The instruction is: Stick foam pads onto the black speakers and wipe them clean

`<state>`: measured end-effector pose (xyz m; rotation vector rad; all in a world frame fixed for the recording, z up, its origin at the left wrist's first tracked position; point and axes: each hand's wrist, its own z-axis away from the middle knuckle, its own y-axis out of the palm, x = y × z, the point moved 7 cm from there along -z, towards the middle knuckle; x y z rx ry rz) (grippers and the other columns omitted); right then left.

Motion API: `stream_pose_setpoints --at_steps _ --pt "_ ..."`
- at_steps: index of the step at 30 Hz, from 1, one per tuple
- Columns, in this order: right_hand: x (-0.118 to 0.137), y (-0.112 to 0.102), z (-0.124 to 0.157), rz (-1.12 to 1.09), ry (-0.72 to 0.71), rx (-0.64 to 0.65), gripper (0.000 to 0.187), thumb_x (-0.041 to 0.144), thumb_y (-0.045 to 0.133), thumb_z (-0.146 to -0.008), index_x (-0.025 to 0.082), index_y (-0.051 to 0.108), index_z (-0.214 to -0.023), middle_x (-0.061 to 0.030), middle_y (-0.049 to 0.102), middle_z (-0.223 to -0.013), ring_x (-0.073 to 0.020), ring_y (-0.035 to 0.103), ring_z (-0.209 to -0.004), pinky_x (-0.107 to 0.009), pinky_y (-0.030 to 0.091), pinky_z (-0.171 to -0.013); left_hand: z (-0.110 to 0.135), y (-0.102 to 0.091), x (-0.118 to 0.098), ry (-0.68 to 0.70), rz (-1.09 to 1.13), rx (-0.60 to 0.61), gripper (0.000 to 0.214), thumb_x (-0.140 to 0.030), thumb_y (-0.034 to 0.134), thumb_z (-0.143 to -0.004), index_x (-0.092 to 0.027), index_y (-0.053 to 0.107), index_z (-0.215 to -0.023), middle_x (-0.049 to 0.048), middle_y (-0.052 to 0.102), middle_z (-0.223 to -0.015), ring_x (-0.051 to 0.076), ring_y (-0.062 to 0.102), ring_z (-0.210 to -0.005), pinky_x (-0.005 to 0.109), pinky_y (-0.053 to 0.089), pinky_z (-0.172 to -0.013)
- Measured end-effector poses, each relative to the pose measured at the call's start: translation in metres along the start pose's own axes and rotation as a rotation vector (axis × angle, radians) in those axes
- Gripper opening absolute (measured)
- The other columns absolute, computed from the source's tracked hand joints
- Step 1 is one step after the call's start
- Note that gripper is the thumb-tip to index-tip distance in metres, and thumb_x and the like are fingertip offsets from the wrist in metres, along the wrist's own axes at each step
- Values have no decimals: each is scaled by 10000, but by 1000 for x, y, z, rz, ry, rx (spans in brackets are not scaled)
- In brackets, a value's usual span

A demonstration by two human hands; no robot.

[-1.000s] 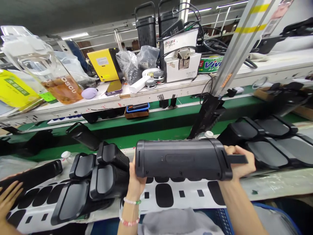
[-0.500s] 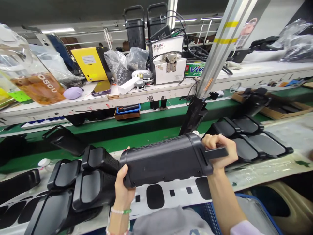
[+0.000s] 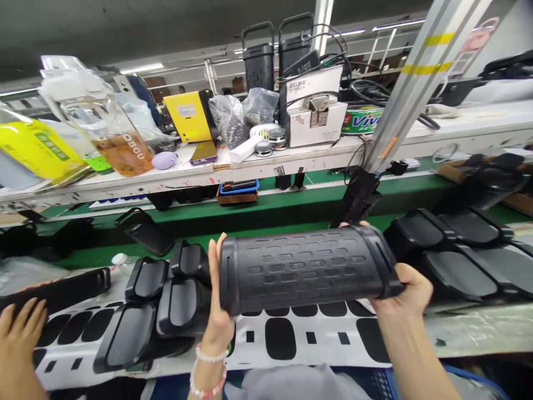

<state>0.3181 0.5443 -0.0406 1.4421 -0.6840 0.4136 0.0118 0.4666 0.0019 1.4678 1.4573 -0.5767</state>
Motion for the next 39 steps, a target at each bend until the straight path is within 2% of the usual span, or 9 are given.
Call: stream_pose_setpoints --at_steps 4,10,16,20,24,29,31,34,39 --pt "19 19 5 11 -98 40 731 219 428 -523 229 635 -1224 -112 633 -1244 -333 622 -1060 -581 478 -920 6 6 31 -372 192 -76 733 -685 382 -878 -334 240 -1505 15 425 -1510 230 344 -1418 358 231 -1203" --pt "17 15 6 68 -118 23 741 236 418 -519 253 622 -1230 -108 592 -1311 -370 461 -1288 -659 260 -1084 9 13 25 -472 245 -128 731 -664 525 -829 -270 423 -1436 31 500 -1453 241 359 -1409 337 318 -1171" --pt "10 11 8 51 -132 81 726 221 442 -532 287 604 -1237 -103 576 -1332 -371 531 -1202 -645 367 -997 11 2 33 -474 226 -151 647 -595 591 -822 -285 498 -1382 37 600 -1352 260 424 -1369 374 383 -1132" --pt "8 6 6 94 -108 118 710 201 487 -554 265 598 -1252 -112 593 -1316 -319 600 -1110 -462 524 -820 17 -8 42 -498 200 -262 609 -576 649 -775 -253 597 -1288 44 670 -1249 263 457 -1345 362 403 -1116" --pt "13 6 7 236 -57 143 675 162 609 -562 265 615 -1229 -98 635 -1263 -241 661 -950 -291 542 -669 23 -16 47 -544 190 -406 582 -575 660 -726 -220 666 -1187 48 731 -1115 261 570 -1234 356 440 -1076" --pt "4 5 1 428 20 147 641 166 670 -606 272 599 -1234 -56 667 -1197 -259 637 -1053 -327 554 -784 29 -40 75 -597 173 -495 509 -581 607 -757 -200 703 -1080 43 751 -1040 213 642 -1122 285 496 -994" --pt "-21 -17 -8 544 81 60 591 180 638 -623 263 607 -1207 -38 682 -1142 -250 635 -1057 -325 556 -794 37 -47 107 -716 133 -407 502 -592 553 -810 -190 699 -1072 61 729 -1118 212 606 -1182 298 481 -1020" --pt "-76 -76 -17 683 193 -172 512 191 564 -598 230 628 -1105 -42 712 -959 -238 669 -919 -298 562 -686 57 -63 158 -833 87 -331 495 -577 542 -845 -175 687 -1094 98 684 -1216 234 541 -1268 363 420 -1092" --pt "-162 -161 -10 743 353 -279 545 264 544 -563 162 598 -1095 -60 688 -768 -240 657 -721 -289 514 -539 87 -86 211 -872 -37 -278 467 -492 659 -800 -192 669 -1158 98 545 -1405 240 309 -1436 373 207 -1202"
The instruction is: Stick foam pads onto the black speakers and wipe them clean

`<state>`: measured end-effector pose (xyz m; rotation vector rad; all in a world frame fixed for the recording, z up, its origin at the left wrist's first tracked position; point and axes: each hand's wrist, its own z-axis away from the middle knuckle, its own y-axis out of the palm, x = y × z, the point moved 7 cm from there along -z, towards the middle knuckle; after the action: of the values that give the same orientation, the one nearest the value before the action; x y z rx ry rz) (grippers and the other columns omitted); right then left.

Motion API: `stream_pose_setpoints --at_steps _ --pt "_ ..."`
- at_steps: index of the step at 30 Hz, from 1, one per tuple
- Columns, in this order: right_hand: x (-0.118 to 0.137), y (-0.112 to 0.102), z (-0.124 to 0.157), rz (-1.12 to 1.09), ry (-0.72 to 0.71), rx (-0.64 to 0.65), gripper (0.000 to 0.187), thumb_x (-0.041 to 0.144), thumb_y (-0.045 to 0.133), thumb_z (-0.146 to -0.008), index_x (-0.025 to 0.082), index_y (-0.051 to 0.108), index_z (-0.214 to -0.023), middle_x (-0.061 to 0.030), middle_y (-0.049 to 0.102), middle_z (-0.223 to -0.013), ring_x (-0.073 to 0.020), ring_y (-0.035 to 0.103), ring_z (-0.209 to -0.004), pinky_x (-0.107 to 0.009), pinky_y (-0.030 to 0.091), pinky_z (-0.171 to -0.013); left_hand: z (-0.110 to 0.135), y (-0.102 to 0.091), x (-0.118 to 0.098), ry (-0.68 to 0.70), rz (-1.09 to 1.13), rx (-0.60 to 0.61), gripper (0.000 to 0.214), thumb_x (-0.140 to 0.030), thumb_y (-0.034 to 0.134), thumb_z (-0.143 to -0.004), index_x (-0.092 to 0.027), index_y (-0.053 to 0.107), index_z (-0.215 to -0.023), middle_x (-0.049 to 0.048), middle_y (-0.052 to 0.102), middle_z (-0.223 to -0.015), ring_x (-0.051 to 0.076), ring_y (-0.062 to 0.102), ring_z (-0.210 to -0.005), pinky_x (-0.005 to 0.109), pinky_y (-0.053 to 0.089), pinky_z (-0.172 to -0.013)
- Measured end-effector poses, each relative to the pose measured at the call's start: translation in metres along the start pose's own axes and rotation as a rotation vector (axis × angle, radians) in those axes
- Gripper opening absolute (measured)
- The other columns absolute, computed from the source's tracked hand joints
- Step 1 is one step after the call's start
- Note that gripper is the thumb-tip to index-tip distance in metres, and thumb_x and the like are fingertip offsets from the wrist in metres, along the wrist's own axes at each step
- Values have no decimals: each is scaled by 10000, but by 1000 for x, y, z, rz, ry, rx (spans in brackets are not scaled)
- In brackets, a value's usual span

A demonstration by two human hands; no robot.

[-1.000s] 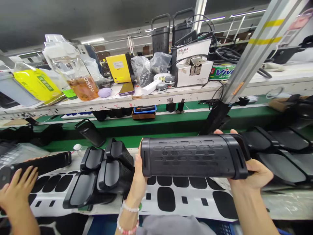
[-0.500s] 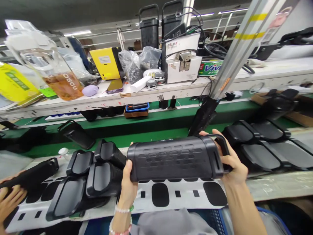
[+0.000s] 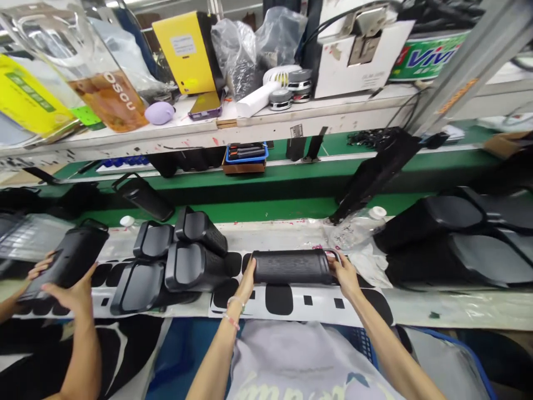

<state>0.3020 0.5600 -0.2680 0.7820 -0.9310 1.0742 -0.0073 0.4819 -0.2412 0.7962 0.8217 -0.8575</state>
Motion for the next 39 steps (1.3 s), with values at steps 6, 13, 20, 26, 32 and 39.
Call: stream_pose_setpoints --at_steps 6,13,20,26,32,39 --pt "-31 -6 -15 96 65 1 546 329 576 -563 156 615 -1079 1 608 -620 -200 582 -583 -273 449 -480 -1 -6 -5 88 -120 83 665 -172 708 -722 -291 530 -1352 1 424 -1503 219 283 -1447 329 169 -1207" --pt "-30 -4 -22 162 151 14 375 255 600 -654 168 634 -1017 12 616 -647 -153 558 -544 -251 431 -479 -15 -1 -10 63 -179 151 837 -173 757 -670 -214 419 -1435 108 544 -1403 268 500 -1306 395 336 -1143" --pt "-30 -2 -19 177 198 13 201 252 620 -863 151 610 -1036 5 622 -752 -106 563 -578 -242 488 -540 -20 -1 -7 24 -186 101 830 -177 761 -664 -221 415 -1417 125 661 -1218 259 631 -1120 436 440 -1046" --pt "-29 -2 -17 186 210 14 148 257 590 -912 148 605 -1010 6 633 -796 -95 561 -576 -226 479 -535 -21 0 -9 -3 -185 74 819 -161 792 -610 -226 464 -1357 106 694 -1114 242 669 -1011 420 487 -976" --pt "-28 -2 -15 193 220 11 142 243 589 -919 141 606 -1017 3 629 -825 -92 564 -598 -218 479 -534 -18 1 -13 -16 -199 61 774 -141 766 -616 -233 477 -1329 96 700 -1089 228 676 -964 416 495 -950" --pt "-30 -2 -15 187 230 11 158 243 590 -921 138 604 -1039 -3 624 -848 -99 574 -634 -226 495 -554 -18 1 -12 -15 -181 53 810 -146 793 -584 -218 477 -1326 104 697 -1084 233 678 -955 405 509 -931"
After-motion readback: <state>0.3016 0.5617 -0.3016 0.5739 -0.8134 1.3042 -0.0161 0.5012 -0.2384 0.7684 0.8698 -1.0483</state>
